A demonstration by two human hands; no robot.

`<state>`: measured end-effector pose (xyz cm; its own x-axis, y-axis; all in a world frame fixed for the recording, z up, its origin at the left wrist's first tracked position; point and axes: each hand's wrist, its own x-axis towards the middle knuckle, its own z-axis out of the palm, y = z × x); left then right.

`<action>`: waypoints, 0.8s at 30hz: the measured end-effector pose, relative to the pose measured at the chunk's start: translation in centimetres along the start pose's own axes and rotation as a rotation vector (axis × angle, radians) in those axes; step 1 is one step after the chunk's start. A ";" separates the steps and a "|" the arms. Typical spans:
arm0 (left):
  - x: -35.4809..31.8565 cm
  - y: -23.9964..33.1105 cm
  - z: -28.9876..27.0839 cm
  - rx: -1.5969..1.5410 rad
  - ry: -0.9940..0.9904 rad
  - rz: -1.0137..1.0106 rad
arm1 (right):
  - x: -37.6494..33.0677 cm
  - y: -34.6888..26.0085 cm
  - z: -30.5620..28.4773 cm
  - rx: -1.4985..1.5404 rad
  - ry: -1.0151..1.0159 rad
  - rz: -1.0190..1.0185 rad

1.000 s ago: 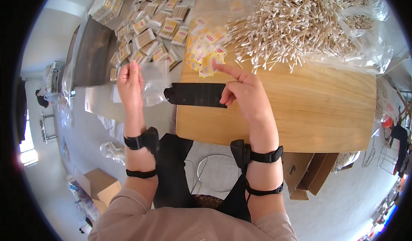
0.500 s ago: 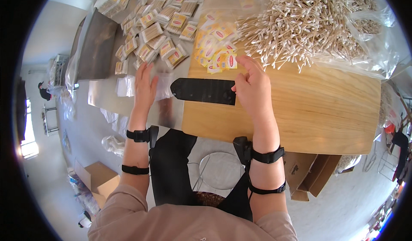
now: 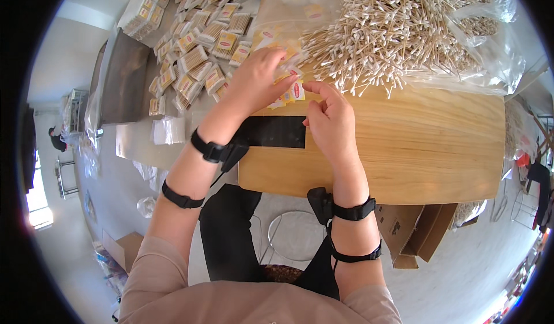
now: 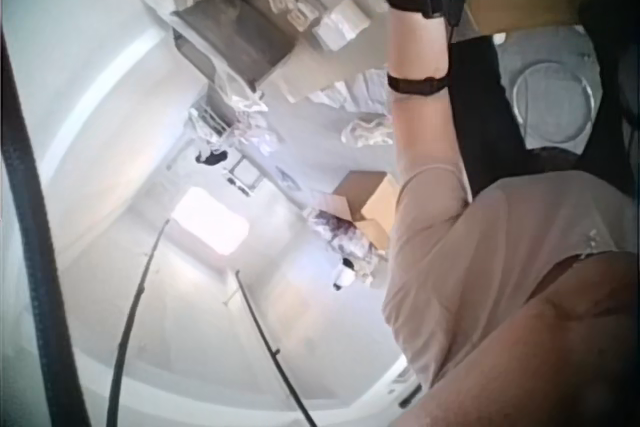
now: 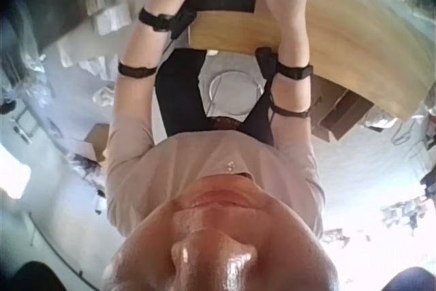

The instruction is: Packaging cotton swabs into small plastic bags and attaching labels.

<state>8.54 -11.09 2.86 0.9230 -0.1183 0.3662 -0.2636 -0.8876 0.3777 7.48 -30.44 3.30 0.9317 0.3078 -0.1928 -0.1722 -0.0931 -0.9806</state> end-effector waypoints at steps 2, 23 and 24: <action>0.9 0.4 0.9 0.051 -0.025 -0.058 | 0.0 0.1 -0.2 0.001 0.010 0.000; -3.5 7.7 -1.7 -0.037 0.178 0.163 | 0.0 0.3 0.0 0.446 -0.117 -0.060; -3.7 8.2 -1.8 -0.138 0.165 0.086 | -0.1 0.2 0.0 0.266 -0.087 -0.072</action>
<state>2.44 -17.09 6.11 0.8403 -0.1066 0.5315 -0.3857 -0.8066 0.4480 7.38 -30.49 3.10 0.9155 0.3860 -0.1131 -0.1952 0.1805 -0.9640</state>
